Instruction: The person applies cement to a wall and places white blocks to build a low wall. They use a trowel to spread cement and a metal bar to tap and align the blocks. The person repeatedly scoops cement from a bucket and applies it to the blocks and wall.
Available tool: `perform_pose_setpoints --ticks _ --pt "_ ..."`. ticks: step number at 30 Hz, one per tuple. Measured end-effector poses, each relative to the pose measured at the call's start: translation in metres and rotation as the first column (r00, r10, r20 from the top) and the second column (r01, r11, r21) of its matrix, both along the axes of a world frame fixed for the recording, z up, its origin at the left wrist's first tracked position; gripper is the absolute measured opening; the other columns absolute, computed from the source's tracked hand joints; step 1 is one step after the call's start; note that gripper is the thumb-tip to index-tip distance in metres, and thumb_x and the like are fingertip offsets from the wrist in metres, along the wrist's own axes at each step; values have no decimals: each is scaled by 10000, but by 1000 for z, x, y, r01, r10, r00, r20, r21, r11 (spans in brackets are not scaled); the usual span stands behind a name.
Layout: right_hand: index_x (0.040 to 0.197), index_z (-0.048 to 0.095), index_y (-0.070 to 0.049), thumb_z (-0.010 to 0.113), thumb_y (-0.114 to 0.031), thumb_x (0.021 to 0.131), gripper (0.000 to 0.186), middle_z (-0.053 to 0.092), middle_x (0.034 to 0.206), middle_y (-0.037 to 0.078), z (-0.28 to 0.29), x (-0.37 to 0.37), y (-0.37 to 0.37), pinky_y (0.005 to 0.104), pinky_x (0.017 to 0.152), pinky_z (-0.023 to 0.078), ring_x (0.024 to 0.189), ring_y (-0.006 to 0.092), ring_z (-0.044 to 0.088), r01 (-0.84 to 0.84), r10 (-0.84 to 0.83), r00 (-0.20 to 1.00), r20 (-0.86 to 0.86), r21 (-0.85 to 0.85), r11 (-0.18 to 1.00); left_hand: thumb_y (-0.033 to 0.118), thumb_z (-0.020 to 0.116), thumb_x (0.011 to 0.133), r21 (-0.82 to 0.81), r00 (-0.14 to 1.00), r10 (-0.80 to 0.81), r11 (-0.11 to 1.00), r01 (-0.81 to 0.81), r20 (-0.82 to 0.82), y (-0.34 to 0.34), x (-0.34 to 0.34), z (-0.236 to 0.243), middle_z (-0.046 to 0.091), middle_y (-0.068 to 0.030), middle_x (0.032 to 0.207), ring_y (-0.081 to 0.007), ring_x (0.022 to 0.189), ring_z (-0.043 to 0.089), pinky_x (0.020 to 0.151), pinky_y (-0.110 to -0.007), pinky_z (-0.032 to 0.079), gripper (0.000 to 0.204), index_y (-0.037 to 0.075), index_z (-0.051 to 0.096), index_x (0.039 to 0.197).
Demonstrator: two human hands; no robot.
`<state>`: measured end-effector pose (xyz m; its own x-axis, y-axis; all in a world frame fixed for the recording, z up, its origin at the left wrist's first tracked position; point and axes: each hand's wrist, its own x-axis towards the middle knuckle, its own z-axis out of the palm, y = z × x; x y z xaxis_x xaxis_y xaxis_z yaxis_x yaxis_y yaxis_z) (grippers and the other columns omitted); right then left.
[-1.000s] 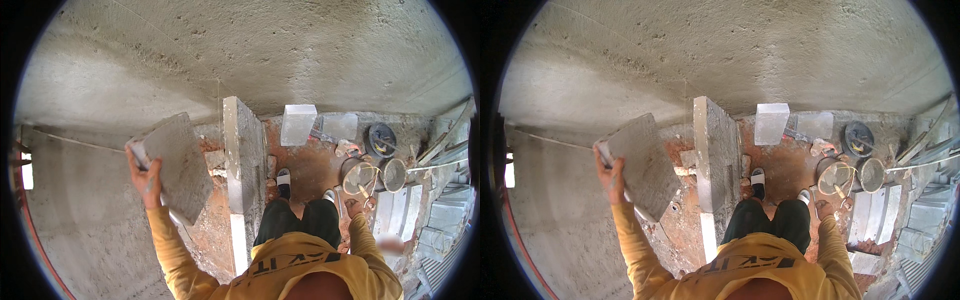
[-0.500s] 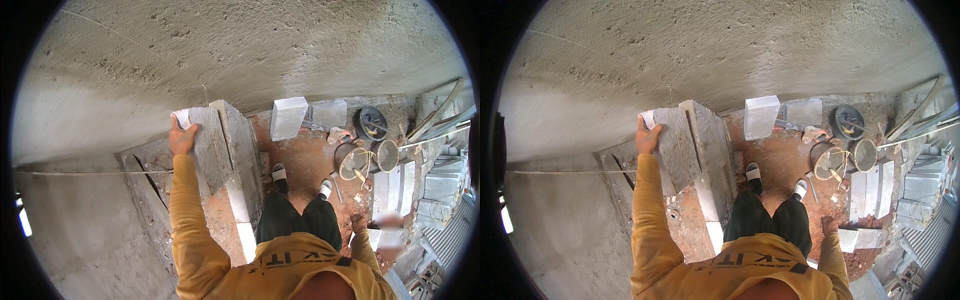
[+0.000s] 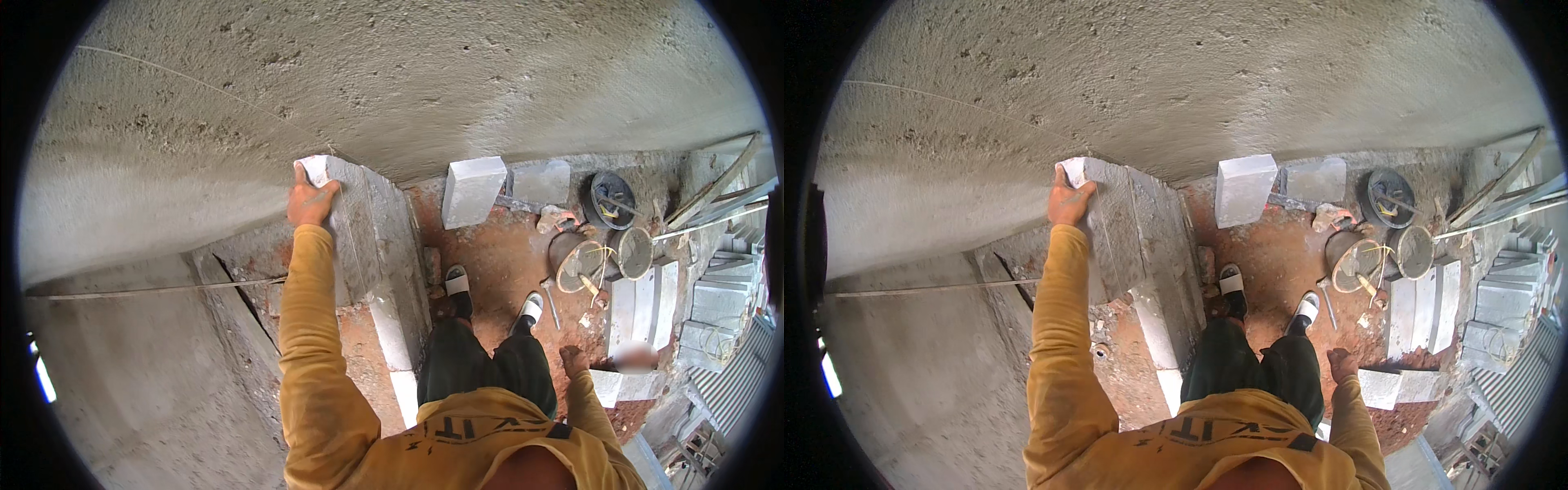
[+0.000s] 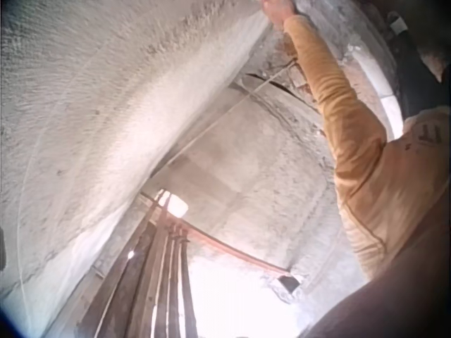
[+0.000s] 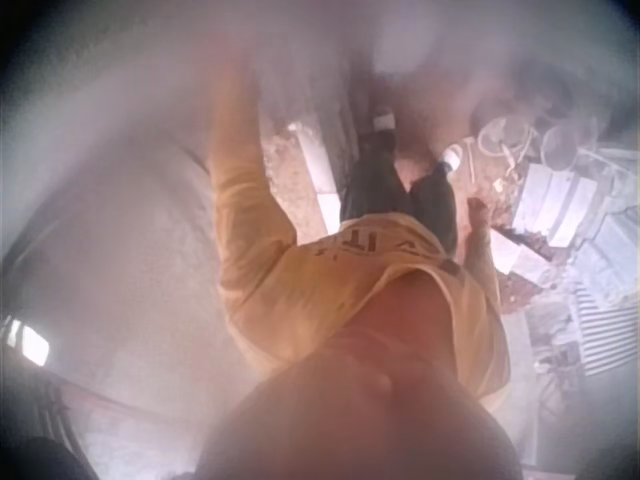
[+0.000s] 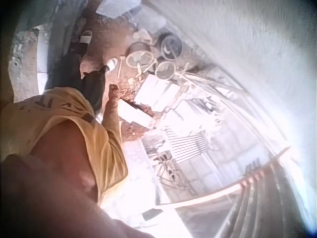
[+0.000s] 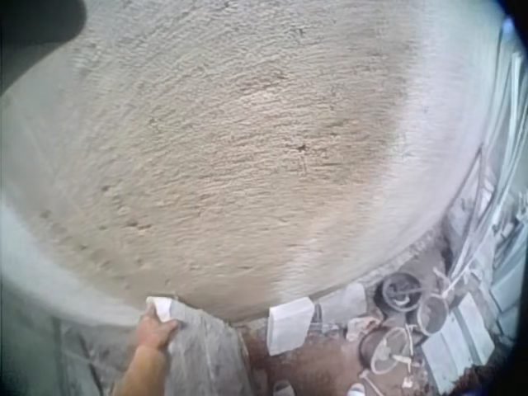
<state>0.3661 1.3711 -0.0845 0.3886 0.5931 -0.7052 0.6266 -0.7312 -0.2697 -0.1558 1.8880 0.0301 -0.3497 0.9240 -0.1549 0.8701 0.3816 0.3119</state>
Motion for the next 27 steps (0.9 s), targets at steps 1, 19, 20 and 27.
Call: perform_pose_setpoints --ticks 1,19,20,27 --pt "1034 671 -30 601 -371 867 386 668 1015 217 0 -4 14 436 845 487 991 382 621 -29 29 999 22 -3 1000 478 748 631 5 1000 -17 1000 17 10 2 1 0 600 -226 1216 -365 1123 578 938 -445 472 1006 115 325 1468" --pt "1421 256 117 612 -714 731 1137 396 1406 300 83 -384 449 382 1094 316 1325 356 402 -168 377 694 -614 371 913 350 673 881 63 558 -25 997 -48 829 -98 -41 -34 582 -119 1237 -183 1115 537 957 -313 425 646 -32 443 1349" --pt "1420 259 116 617 -718 722 1145 395 1407 300 85 -386 452 384 1093 316 1326 356 401 -179 373 692 -618 354 918 342 677 880 78 568 -40 996 -42 822 -97 -38 -33 582 -119 1239 -178 1117 536 957 -310 426 646 -35 441 1349" --pt "1388 281 159 599 -607 823 1004 492 1310 321 79 -381 453 338 1055 359 1270 336 473 -117 390 628 -674 413 903 304 677 884 62 530 -6 994 -88 848 -97 -29 -27 599 -121 1218 -166 1099 547 954 -300 428 661 -66 408 1361"
